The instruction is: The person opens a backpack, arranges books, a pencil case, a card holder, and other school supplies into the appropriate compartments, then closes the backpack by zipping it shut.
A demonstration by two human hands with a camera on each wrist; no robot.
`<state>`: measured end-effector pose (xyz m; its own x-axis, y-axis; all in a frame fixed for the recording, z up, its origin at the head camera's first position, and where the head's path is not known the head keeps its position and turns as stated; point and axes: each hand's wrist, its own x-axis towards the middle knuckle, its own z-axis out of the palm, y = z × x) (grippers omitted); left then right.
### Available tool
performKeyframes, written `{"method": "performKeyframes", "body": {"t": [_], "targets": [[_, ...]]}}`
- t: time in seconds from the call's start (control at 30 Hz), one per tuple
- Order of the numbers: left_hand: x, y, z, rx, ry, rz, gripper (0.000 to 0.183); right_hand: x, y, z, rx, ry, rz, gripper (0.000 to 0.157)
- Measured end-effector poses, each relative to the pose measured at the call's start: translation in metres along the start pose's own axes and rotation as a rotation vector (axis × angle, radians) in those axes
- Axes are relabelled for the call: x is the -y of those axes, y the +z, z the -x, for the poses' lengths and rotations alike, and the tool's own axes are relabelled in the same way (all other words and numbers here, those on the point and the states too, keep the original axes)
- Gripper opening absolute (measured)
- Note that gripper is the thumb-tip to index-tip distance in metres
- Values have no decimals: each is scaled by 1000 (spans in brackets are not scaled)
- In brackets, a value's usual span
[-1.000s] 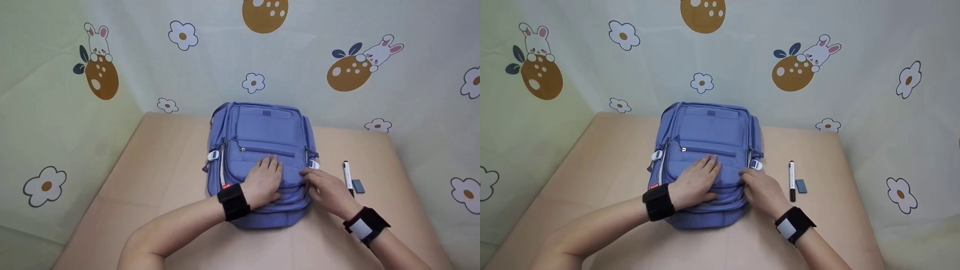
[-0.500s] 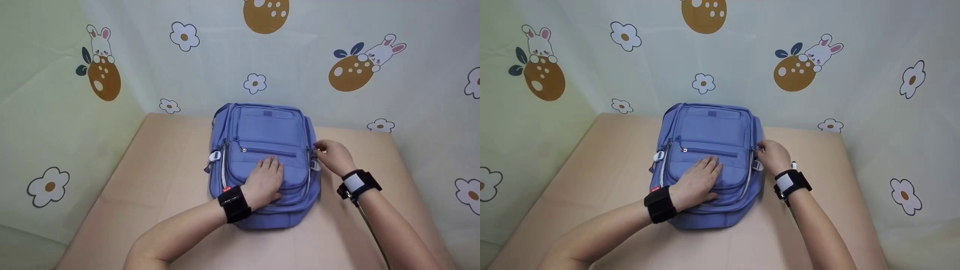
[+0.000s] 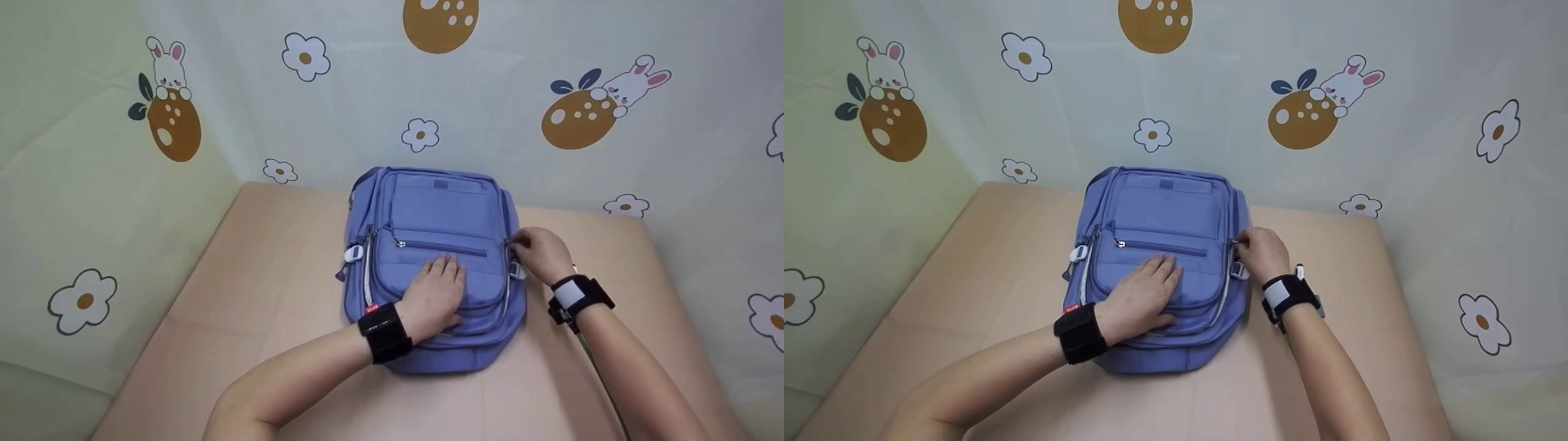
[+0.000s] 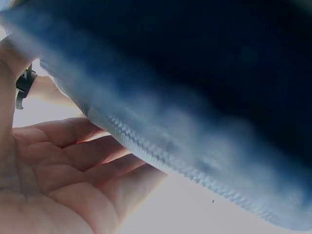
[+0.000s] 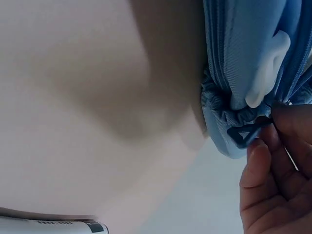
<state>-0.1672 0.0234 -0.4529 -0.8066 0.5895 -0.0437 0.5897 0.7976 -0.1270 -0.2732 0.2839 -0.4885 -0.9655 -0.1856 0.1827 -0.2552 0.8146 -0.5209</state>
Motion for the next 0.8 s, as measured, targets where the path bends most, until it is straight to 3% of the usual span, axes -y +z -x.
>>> {"method": "performKeyframes", "body": {"t": [0.2, 0.57, 0.8], "targets": [[-1, 0, 0, -14, 4, -28, 95, 0, 2, 0, -75, -48, 14, 14], [-1, 1, 0, -7, 5, -19, 97, 0, 0, 3, -85, -61, 54, 11], [-1, 1, 1, -3, 9, -30, 98, 1, -3, 10, -117, -132, 85, 5]]}}
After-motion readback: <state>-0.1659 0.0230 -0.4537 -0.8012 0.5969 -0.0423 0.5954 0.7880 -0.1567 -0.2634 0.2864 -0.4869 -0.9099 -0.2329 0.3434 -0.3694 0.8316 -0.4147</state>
